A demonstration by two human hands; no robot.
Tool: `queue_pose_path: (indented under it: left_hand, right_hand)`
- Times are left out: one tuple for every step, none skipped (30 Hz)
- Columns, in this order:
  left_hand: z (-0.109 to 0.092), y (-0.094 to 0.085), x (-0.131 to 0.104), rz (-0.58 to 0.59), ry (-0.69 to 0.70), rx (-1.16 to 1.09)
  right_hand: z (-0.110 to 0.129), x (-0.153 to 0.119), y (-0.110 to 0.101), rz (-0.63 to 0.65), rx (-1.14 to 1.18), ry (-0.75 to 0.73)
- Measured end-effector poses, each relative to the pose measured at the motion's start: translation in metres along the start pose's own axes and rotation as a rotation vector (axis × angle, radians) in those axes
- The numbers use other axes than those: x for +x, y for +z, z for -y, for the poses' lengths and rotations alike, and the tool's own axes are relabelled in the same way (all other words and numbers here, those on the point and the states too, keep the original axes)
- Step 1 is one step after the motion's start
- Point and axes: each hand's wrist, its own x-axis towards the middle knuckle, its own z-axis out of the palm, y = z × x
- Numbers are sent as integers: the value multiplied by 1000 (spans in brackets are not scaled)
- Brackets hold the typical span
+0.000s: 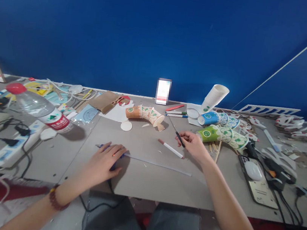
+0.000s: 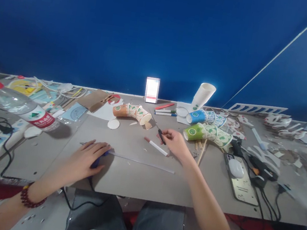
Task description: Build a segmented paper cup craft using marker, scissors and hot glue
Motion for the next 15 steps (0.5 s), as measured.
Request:
queue_pose_path:
  left_hand:
    - [8, -1, -3, 6, -5, 8]
    - [15, -2, -6, 13, -8, 13]
    - [24, -3, -8, 19, -14, 14]
    - [32, -4, -10, 31, -14, 8]
    - [40, -5, -12, 43, -14, 3]
    - [48, -6, -13, 42, -19, -4]
    - [56, -8, -14, 47, -25, -10]
    - [63, -9, -15, 46, -33, -14]
    - [70, -9, -16, 44, -41, -13]
    - [77, -9, -17, 39, -48, -12]
    - [82, -9, -18, 30, -53, -12]
    - [87, -9, -19, 21, -58, -11]
    - [91, -9, -19, 13, -62, -9]
    - [94, -9, -20, 6, -65, -7]
    - [95, -10, -19, 0, -66, -5]
  right_hand:
    - [0, 0, 0, 3, -3, 2]
    - [0, 0, 1, 9, -8, 8]
    - [1, 0, 2, 13, -12, 14]
    - [1, -1, 3, 18, -14, 21]
    - [2, -1, 3, 23, -15, 27]
    - [2, -1, 4, 27, -14, 32]
    - [2, -2, 4, 29, -11, 35]
    - [2, -2, 5, 29, -6, 37]
    - [2, -2, 5, 32, 1, 37]
    - [2, -2, 4, 34, 8, 38]
    - [1, -2, 4, 35, 18, 39]
    - [1, -2, 4, 37, 29, 43]
    - [2, -2, 5, 40, 38, 47]
    - [2, -2, 5, 41, 44, 52]
    - [3, -2, 5, 40, 48, 54]
